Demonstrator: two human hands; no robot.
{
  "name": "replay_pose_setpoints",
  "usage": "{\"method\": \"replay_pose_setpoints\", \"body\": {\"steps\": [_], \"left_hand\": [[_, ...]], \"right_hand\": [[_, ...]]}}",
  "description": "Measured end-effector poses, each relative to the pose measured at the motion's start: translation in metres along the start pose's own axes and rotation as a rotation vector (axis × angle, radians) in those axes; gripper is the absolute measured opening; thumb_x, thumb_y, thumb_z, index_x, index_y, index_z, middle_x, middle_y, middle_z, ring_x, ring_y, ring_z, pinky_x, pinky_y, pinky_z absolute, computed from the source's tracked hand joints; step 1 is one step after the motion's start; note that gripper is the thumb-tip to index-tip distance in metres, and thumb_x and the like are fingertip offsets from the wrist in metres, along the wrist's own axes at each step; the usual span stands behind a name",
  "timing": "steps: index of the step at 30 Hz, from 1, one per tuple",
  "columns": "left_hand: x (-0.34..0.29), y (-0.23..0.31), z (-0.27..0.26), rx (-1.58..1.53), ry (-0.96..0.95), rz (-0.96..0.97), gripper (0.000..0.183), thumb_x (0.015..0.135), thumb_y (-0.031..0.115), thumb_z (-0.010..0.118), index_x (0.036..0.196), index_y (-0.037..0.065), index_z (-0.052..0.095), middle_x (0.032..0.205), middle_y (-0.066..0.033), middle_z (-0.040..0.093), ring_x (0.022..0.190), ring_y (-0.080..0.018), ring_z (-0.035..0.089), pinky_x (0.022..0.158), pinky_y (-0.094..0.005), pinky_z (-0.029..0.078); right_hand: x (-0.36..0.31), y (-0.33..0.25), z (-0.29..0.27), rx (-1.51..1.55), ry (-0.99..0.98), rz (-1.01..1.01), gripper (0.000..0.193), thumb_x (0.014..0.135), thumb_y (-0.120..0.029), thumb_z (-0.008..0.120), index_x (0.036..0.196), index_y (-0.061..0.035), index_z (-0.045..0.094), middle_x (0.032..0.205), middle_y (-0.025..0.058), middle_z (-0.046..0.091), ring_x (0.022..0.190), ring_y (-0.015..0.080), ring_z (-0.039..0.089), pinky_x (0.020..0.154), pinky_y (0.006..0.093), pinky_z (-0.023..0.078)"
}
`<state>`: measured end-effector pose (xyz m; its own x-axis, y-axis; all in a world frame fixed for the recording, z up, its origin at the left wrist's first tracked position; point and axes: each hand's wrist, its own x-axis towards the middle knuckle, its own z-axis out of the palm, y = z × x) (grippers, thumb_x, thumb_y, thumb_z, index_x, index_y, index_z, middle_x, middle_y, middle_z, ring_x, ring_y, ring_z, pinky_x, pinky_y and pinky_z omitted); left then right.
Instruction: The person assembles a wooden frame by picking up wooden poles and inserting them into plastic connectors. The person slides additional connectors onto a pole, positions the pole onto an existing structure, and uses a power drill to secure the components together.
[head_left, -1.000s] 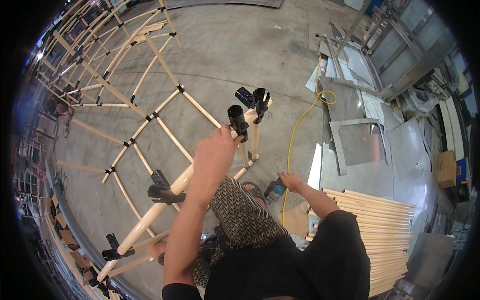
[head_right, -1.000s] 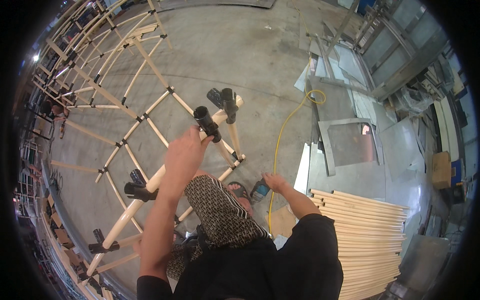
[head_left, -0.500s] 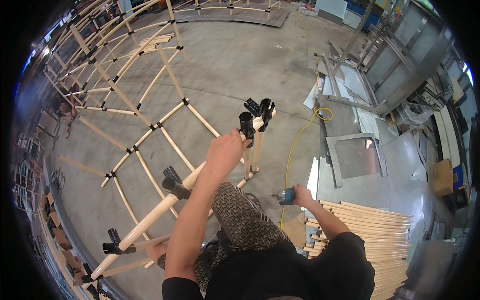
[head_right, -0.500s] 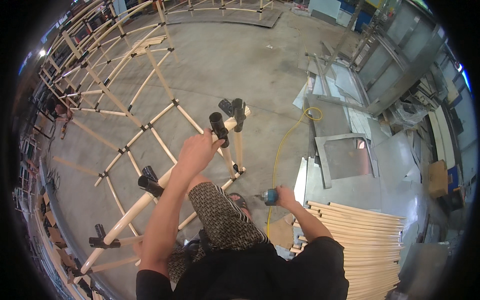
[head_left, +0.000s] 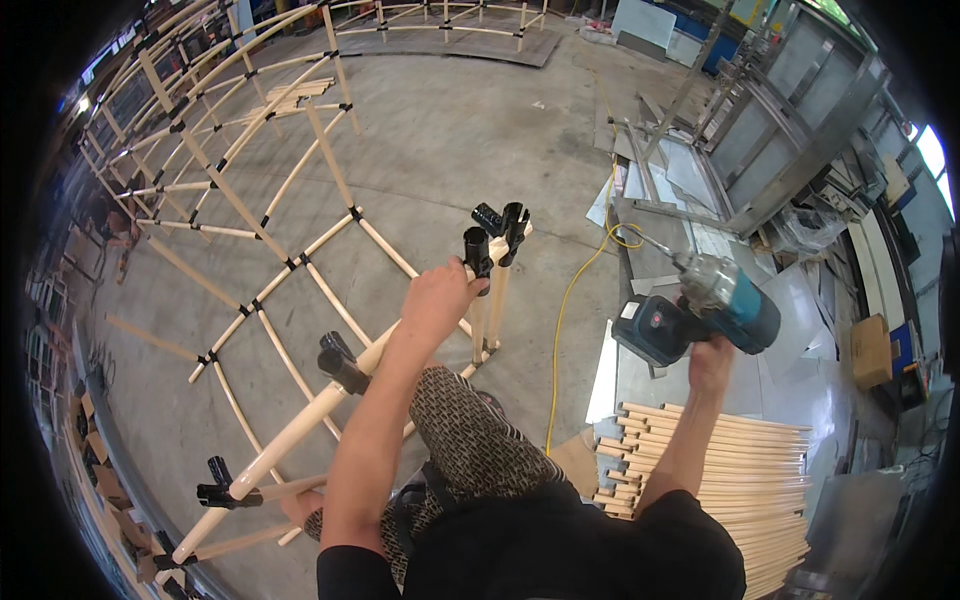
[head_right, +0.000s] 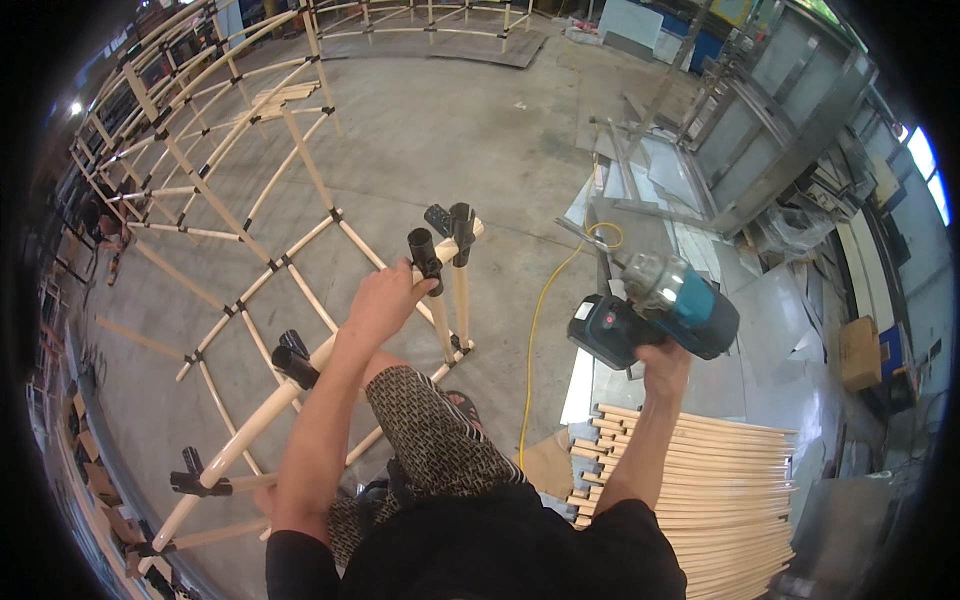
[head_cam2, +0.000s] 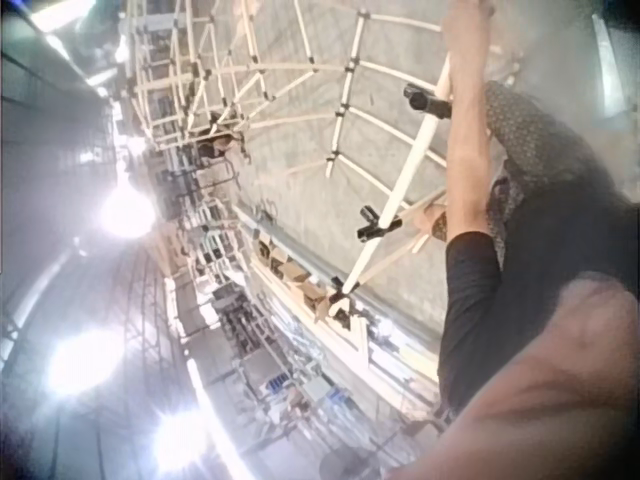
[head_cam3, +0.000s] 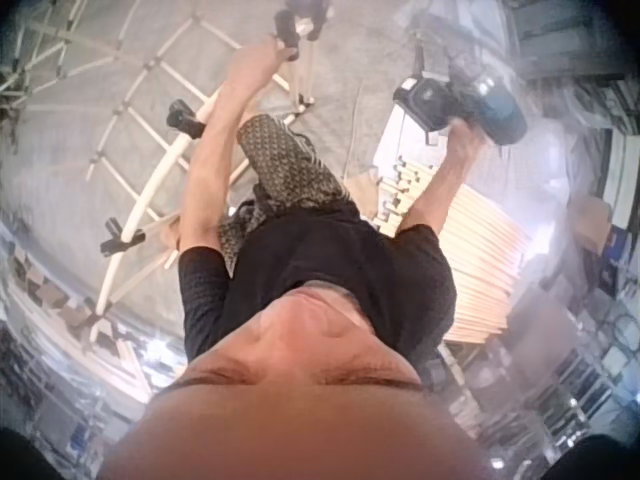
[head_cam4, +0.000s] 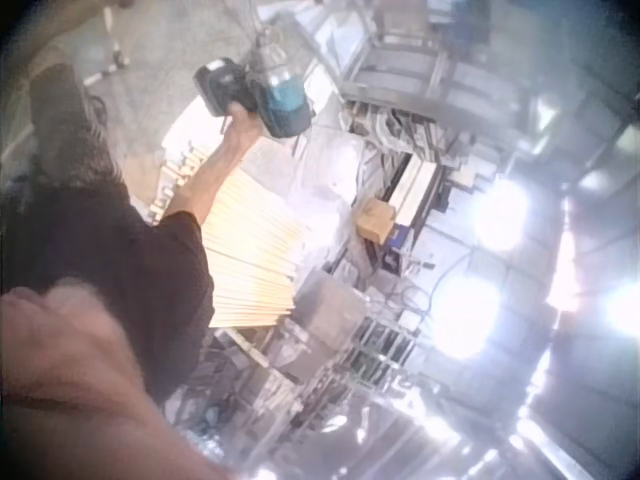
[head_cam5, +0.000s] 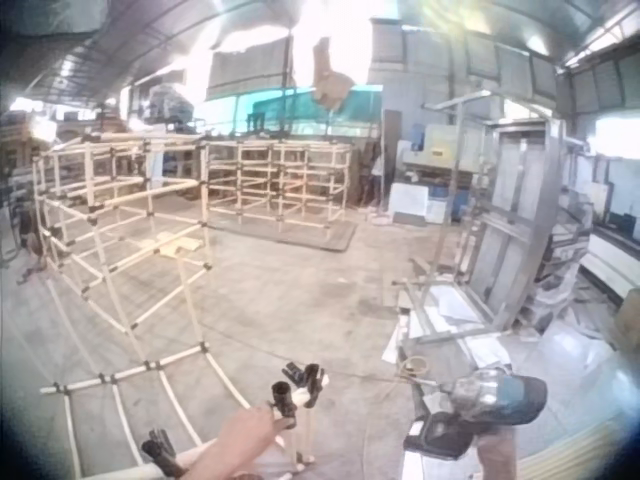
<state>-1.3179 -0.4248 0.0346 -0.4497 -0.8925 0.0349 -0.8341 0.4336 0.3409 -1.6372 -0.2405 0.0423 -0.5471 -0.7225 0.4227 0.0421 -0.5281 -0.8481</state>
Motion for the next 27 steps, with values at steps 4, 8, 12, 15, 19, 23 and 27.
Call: {"method": "replay_pose_setpoints", "body": {"steps": [4,8,12,15,19,23,27], "left_hand": [[0.005,-0.010,-0.007,-0.115,-0.037,0.000,0.047,0.091,0.043,0.064,0.096,-0.004,0.058,0.076,-0.0206,0.067,0.077,-0.0386,0.068,0.070,-0.0454,0.053],[0.005,0.003,-0.023,-0.281,-0.196,-0.158,0.049,0.090,0.045,0.064,0.097,-0.004,0.060,0.076,-0.0204,0.068,0.074,-0.0382,0.068,0.069,-0.0456,0.053],[0.005,-0.003,0.002,-0.055,-0.032,-0.076,0.054,0.090,0.048,0.064,0.102,-0.005,0.060,0.072,-0.0200,0.066,0.071,-0.0372,0.067,0.065,-0.0461,0.052],[0.004,0.002,0.000,-0.006,-0.011,-0.096,0.057,0.090,0.049,0.063,0.105,-0.006,0.060,0.070,-0.0198,0.065,0.072,-0.0375,0.066,0.064,-0.0467,0.051],[0.003,-0.001,0.004,0.014,0.043,-0.062,0.057,0.090,0.050,0.063,0.104,-0.006,0.060,0.070,-0.0213,0.065,0.072,-0.0391,0.066,0.064,-0.0473,0.051],[0.003,0.002,0.003,0.025,0.047,-0.081,0.057,0.090,0.050,0.062,0.106,-0.004,0.062,0.070,-0.0211,0.065,0.071,-0.0393,0.066,0.063,-0.0479,0.051],[0.002,0.003,0.001,0.014,0.035,-0.088,0.055,0.091,0.049,0.062,0.109,-0.003,0.064,0.069,-0.0204,0.066,0.070,-0.0389,0.066,0.065,-0.0484,0.052]], "right_hand": [[-0.003,0.057,-0.018,-0.209,-0.192,0.320,0.046,0.078,-0.007,0.078,0.119,0.0002,0.059,0.088,0.0079,0.065,0.078,0.0188,0.062,0.074,0.0326,0.050],[-0.041,0.096,0.021,-0.103,-0.032,0.450,0.028,0.076,-0.004,0.083,0.097,-0.0066,0.066,0.082,0.0011,0.064,0.070,0.0120,0.060,0.064,0.0268,0.049],[-0.051,0.128,0.044,-0.074,0.025,0.535,0.020,0.077,-0.008,0.083,0.087,-0.0081,0.065,0.076,-0.0007,0.063,0.066,0.0103,0.057,0.061,0.0265,0.045],[-0.049,0.141,0.055,-0.071,0.023,0.559,0.018,0.078,-0.011,0.082,0.083,-0.0087,0.065,0.074,-0.0013,0.062,0.065,0.0098,0.056,0.061,0.0261,0.043],[-0.055,0.148,0.067,-0.086,-0.019,0.592,0.018,0.079,-0.013,0.082,0.084,-0.0087,0.066,0.075,-0.0014,0.062,0.065,0.0096,0.056,0.062,0.0259,0.044],[-0.057,0.144,0.080,-0.059,-0.005,0.592,0.017,0.080,-0.010,0.081,0.085,-0.0076,0.065,0.075,-0.0002,0.062,0.065,0.0102,0.056,0.061,0.0259,0.044],[-0.056,0.148,0.081,-0.076,-0.026,0.571,0.017,0.080,-0.010,0.081,0.086,-0.0071,0.065,0.074,-0.0004,0.062,0.064,0.0097,0.056,0.059,0.0257,0.044]]}}
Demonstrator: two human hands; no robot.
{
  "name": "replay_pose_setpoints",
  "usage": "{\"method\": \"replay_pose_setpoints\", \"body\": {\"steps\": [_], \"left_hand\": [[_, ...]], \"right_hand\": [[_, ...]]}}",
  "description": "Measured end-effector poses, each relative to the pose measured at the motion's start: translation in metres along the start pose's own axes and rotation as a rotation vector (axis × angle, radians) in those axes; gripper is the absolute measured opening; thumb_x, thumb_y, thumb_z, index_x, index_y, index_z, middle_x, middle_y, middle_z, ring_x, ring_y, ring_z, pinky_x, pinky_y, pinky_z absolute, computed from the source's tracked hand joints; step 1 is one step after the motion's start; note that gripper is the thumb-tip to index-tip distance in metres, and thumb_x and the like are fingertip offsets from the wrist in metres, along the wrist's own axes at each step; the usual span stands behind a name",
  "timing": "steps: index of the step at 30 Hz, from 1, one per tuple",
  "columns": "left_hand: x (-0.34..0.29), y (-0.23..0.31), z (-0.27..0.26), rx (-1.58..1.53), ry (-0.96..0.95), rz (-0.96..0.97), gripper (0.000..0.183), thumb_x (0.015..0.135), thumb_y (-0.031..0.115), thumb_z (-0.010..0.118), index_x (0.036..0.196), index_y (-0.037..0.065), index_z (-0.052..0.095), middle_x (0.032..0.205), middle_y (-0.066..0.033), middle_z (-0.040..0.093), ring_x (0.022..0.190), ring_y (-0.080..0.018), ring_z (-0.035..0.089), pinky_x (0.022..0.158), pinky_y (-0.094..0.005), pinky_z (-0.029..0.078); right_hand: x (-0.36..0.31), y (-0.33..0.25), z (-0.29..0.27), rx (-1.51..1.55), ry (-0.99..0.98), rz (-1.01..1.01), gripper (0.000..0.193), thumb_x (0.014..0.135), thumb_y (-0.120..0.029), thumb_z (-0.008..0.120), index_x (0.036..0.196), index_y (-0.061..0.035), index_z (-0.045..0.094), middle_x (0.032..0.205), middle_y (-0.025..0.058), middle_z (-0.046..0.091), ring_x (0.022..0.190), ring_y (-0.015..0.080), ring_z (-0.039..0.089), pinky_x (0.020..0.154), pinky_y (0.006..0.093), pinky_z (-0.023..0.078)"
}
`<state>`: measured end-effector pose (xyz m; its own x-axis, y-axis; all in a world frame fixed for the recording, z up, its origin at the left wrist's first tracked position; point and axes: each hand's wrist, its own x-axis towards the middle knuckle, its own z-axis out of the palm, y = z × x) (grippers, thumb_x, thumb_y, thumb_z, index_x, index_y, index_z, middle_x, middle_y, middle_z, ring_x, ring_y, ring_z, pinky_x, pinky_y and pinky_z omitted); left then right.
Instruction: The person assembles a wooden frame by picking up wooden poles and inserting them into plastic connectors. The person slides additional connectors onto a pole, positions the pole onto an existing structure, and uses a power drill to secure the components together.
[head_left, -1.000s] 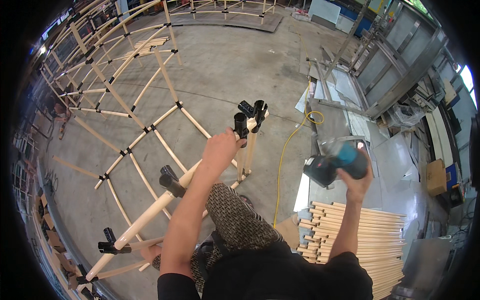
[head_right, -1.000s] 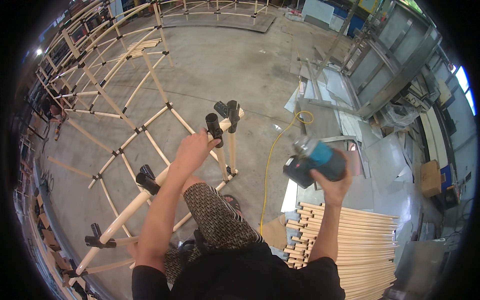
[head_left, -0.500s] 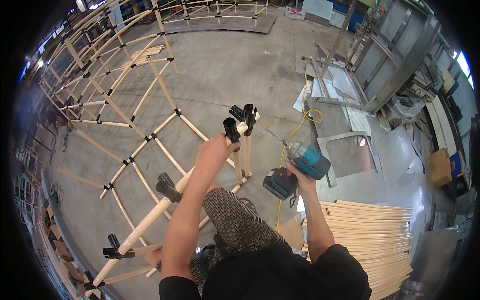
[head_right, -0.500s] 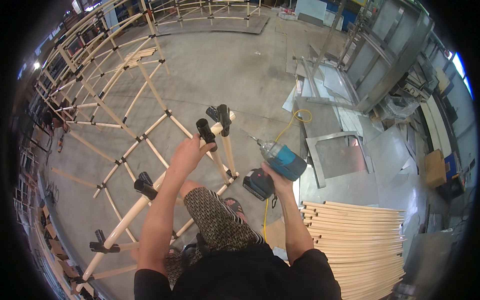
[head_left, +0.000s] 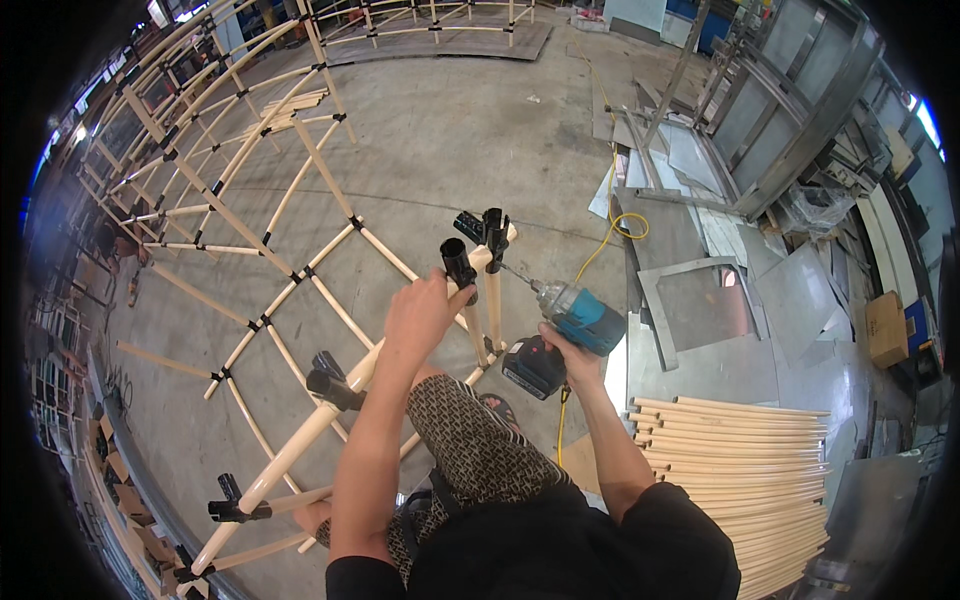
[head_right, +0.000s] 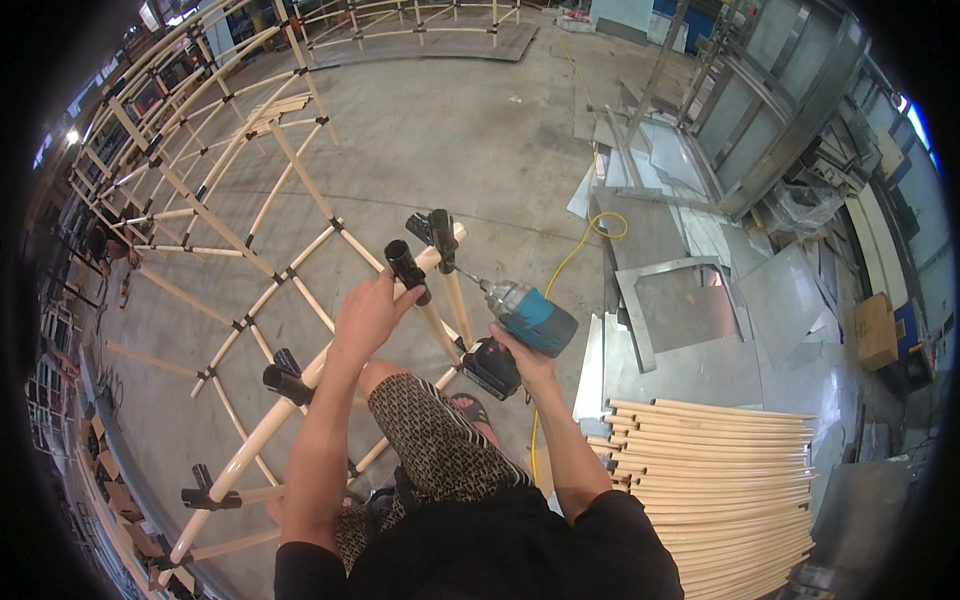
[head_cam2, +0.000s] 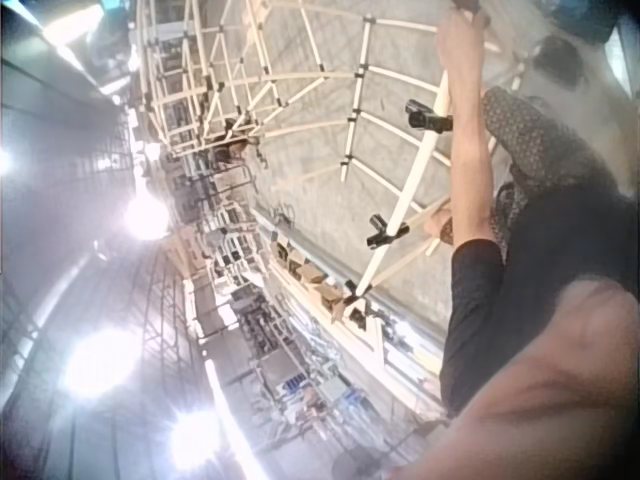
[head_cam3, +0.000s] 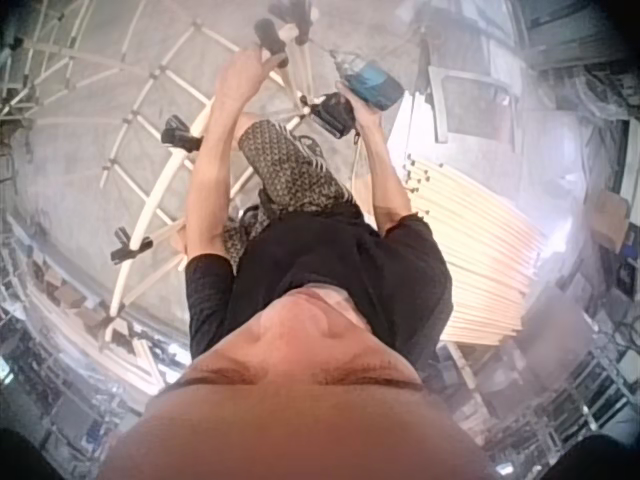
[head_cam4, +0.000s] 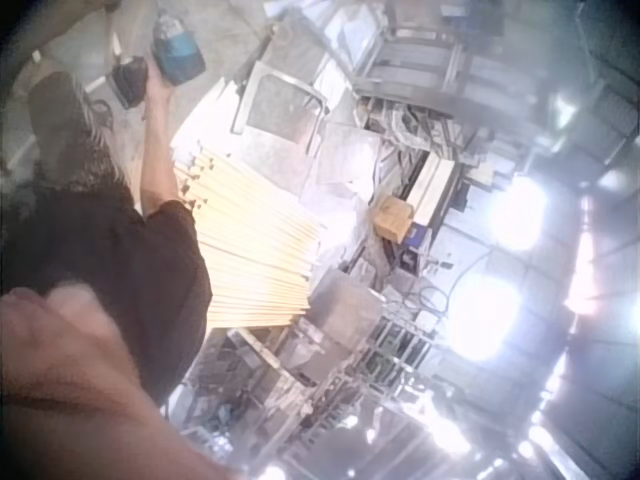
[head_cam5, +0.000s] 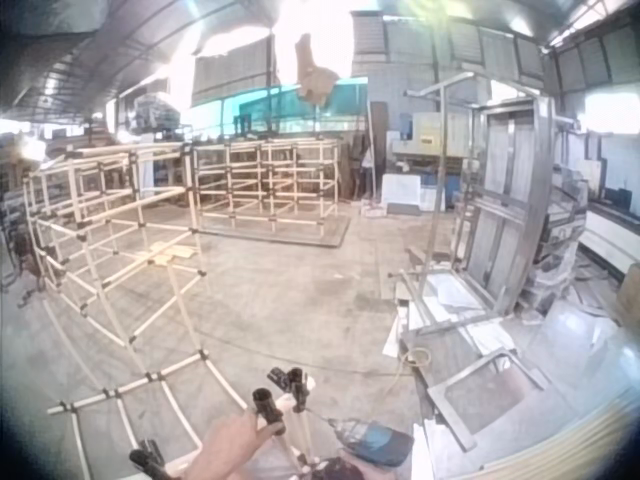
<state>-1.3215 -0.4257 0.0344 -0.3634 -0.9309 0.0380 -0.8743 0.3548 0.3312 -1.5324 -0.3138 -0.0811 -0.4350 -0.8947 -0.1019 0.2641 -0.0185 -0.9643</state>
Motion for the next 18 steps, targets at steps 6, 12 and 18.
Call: {"method": "replay_pose_setpoints", "body": {"steps": [6,12,18], "left_hand": [[0.004,-0.002,-0.002,-0.062,-0.038,-0.025,0.054,0.091,0.048,0.061,0.109,-0.003,0.064,0.075,-0.0220,0.066,0.074,-0.0393,0.067,0.068,-0.0484,0.052],[0.006,0.001,-0.011,-0.093,-0.111,-0.044,0.054,0.091,0.047,0.061,0.106,-0.004,0.064,0.079,-0.0234,0.067,0.080,-0.0399,0.066,0.071,-0.0487,0.052],[0.004,0.001,-0.011,-0.132,-0.077,-0.048,0.051,0.090,0.045,0.064,0.086,-0.005,0.062,0.075,-0.0239,0.067,0.077,-0.0404,0.067,0.071,-0.0481,0.053]], "right_hand": [[0.004,0.011,-0.006,0.042,0.008,-0.018,0.017,0.081,-0.011,0.080,0.087,-0.0065,0.066,0.074,-0.0010,0.061,0.064,0.0090,0.055,0.059,0.0252,0.042],[0.003,0.012,0.001,0.102,0.004,0.010,0.016,0.081,-0.010,0.080,0.086,-0.0069,0.065,0.073,-0.0011,0.061,0.064,0.0093,0.055,0.060,0.0254,0.043],[0.015,0.027,-0.010,-0.058,0.001,-0.006,0.018,0.082,-0.006,0.078,0.095,-0.0042,0.066,0.077,0.0023,0.064,0.067,0.0120,0.059,0.063,0.0261,0.047]]}}
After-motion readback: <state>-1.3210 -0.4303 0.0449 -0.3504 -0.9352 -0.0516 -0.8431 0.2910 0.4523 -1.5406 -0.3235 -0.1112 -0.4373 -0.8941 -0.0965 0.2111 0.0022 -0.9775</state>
